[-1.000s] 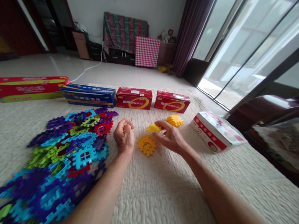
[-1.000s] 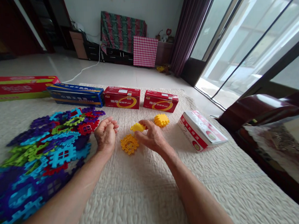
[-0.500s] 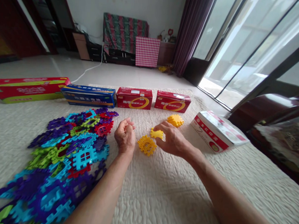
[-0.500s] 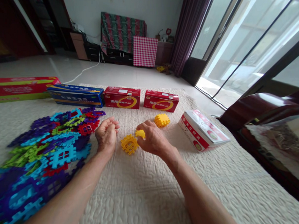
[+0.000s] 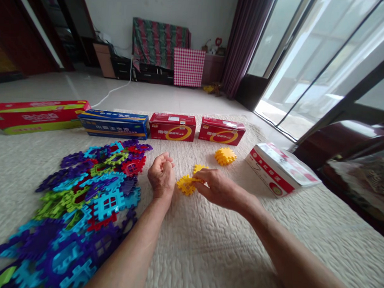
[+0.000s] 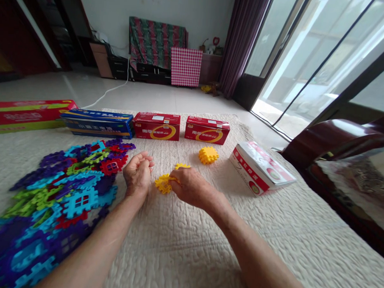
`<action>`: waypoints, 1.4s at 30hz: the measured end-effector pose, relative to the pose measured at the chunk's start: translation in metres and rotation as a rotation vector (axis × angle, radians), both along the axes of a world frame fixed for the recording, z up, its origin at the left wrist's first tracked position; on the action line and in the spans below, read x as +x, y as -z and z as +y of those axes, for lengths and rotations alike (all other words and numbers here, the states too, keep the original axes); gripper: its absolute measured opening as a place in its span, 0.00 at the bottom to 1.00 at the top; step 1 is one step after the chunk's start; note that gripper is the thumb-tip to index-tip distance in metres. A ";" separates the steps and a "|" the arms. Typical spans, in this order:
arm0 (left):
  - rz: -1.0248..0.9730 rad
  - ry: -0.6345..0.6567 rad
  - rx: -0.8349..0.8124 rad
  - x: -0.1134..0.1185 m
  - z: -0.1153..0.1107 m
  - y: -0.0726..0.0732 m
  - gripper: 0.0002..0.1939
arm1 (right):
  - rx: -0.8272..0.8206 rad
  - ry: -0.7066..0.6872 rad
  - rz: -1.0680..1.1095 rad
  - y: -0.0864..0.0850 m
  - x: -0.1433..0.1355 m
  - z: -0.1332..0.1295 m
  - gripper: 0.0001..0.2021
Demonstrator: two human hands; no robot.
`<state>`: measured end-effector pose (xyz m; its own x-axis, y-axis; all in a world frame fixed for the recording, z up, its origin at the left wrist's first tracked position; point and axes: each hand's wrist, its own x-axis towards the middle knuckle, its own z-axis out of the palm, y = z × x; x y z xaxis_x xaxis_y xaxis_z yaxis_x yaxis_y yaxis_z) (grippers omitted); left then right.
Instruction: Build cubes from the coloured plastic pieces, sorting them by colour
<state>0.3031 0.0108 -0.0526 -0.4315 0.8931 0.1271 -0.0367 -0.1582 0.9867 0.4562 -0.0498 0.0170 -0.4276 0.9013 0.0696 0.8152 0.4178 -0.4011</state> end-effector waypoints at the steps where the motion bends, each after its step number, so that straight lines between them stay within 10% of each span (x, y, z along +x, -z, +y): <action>1: -0.001 0.001 -0.001 0.000 0.000 0.000 0.18 | -0.005 0.027 0.008 -0.003 0.001 0.000 0.08; 15: 0.041 0.014 0.005 -0.001 0.003 0.006 0.17 | -0.112 0.053 -0.182 -0.011 0.006 -0.018 0.27; 42: 0.067 0.040 -0.004 0.000 0.000 0.005 0.16 | 0.122 0.172 0.016 0.031 0.026 0.028 0.12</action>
<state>0.3029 0.0106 -0.0581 -0.3861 0.9101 0.1507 0.0231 -0.1537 0.9878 0.4827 -0.0213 -0.0137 -0.2666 0.9453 0.1881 0.8727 0.3196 -0.3691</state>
